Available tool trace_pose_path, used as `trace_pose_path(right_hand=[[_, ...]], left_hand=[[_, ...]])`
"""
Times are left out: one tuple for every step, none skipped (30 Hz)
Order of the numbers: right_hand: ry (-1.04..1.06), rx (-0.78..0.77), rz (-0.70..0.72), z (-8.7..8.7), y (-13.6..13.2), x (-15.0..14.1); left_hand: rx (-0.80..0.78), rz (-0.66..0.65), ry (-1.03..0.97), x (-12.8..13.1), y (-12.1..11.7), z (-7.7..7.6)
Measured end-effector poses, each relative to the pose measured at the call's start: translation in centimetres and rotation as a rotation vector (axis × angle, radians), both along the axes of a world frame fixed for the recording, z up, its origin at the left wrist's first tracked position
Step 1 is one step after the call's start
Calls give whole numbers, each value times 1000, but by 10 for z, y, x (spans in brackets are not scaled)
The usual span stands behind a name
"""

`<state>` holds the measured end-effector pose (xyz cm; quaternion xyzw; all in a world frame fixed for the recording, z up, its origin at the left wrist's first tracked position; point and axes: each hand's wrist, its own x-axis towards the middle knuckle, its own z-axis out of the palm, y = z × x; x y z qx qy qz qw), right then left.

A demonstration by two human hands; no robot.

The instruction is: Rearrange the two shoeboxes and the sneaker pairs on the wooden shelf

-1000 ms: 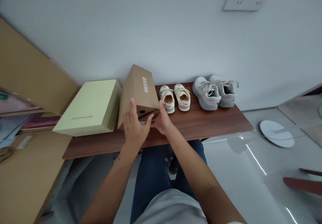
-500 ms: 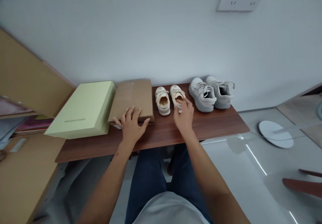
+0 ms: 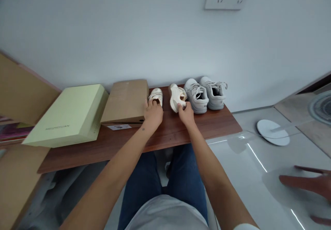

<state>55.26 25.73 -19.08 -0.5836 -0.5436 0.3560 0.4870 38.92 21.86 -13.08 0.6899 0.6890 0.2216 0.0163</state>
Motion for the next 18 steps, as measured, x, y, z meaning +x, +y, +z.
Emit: trace_pose_path(right_hand=[[141, -60, 14, -1, 1, 1], [277, -116, 29, -2, 2, 2], [395, -164, 37, -3, 3, 3], [491, -205, 39, -5, 3, 2], [561, -239, 33, -6, 4, 2], [607, -269, 22, -8, 4, 3], [627, -292, 11, -10, 4, 3], [623, -307, 8, -12, 4, 4], [598, -317, 10, -13, 3, 5], [561, -324, 16, -14, 1, 8], [520, -325, 16, -15, -3, 11], [476, -319, 10, -15, -9, 16], [426, -300, 2, -15, -15, 22], [367, -267, -1, -13, -23, 31], [299, -217, 1, -10, -29, 41], [218, -150, 12, -6, -35, 54], [131, -71, 18, 0, -38, 68], [46, 13, 1, 6, -39, 84]], left_hand=[[-55, 13, -22, 3, 9, 1], [-92, 28, -58, 6, 15, 2], [-103, 48, -106, 9, 19, 1], [-93, 72, -165, 11, 20, -2], [-76, 99, -237, 13, 19, -7], [-60, 127, -323, 15, 17, -14], [-51, 151, -419, 16, 13, -23], [-47, 171, -522, 18, 10, -32], [-43, 185, -625, 18, 6, -42], [-38, 193, -716, 17, 4, -51], [-29, 199, -786, 15, 2, -59], [-22, 202, -832, 12, 2, -66], [-25, 197, -856, 9, 2, -70], [-40, 185, -860, 5, 4, -73], [-61, 164, -846, 1, 5, -73], [-78, 147, -821, -2, 7, -72], [-92, 137, -791, -5, 8, -70], [-101, 144, -759, -6, 7, -67]])
